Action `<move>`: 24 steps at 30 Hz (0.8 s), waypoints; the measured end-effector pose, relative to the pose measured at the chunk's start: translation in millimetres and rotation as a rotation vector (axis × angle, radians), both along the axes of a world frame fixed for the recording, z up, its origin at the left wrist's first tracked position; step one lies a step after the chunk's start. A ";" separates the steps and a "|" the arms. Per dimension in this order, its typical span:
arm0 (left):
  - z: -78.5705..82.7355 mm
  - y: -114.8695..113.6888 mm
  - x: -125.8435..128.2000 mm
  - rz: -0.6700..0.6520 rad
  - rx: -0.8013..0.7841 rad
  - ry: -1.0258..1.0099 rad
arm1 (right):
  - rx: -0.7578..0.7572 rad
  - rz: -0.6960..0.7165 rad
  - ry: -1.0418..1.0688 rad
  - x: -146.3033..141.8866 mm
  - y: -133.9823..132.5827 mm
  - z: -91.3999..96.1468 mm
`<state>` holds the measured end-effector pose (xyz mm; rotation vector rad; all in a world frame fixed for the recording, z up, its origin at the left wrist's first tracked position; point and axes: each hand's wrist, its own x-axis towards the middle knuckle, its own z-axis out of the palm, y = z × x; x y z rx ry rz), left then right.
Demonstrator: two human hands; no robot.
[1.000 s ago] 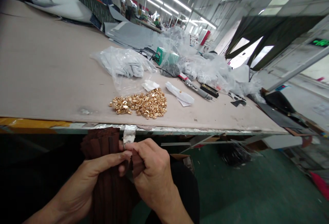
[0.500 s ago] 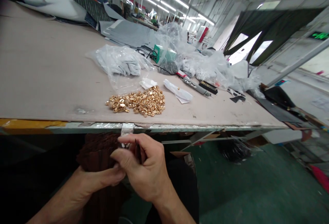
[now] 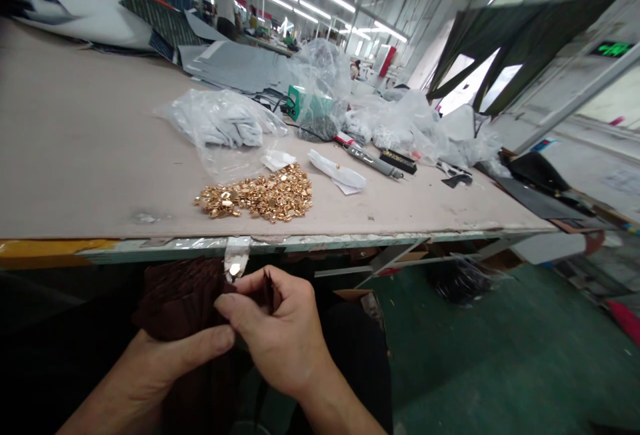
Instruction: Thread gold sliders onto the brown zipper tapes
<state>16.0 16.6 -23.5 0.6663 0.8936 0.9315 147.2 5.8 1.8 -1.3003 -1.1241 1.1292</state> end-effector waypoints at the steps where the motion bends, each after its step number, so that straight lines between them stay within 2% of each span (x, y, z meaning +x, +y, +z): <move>1: 0.9 0.0 -1.1 0.034 -0.034 -0.012 | -0.004 -0.003 0.060 1.7 1.0 -0.8; 4: 0.4 2.1 -5.9 0.136 -0.078 0.011 | -0.014 0.003 0.152 5.1 1.9 -3.4; 7: -0.8 5.0 -9.5 0.199 -0.016 0.100 | 0.012 0.019 0.130 5.7 -0.5 -5.7; 11: 3.1 6.1 -8.8 0.123 0.059 0.149 | 0.062 0.057 0.046 5.0 -4.5 -10.0; 14: 7.4 6.7 -5.8 0.085 0.082 0.150 | 0.084 0.043 -0.092 7.0 -6.8 -14.9; 16: 8.4 7.9 -4.1 0.095 0.030 0.117 | 0.183 0.035 -0.219 9.4 -8.4 -17.9; 18: 7.8 9.1 -3.3 0.096 -0.063 0.058 | 0.352 0.063 -0.320 11.2 -9.6 -20.0; 20: 6.3 9.2 -3.3 0.102 -0.142 0.005 | 0.478 0.098 -0.351 11.3 -10.3 -21.5; 22: 5.0 7.9 -3.6 0.080 -0.196 -0.020 | 0.481 0.066 -0.320 9.7 -10.1 -22.5; 24: 4.5 5.7 -3.8 0.044 -0.233 -0.024 | 0.397 -0.017 -0.258 7.0 -9.6 -23.1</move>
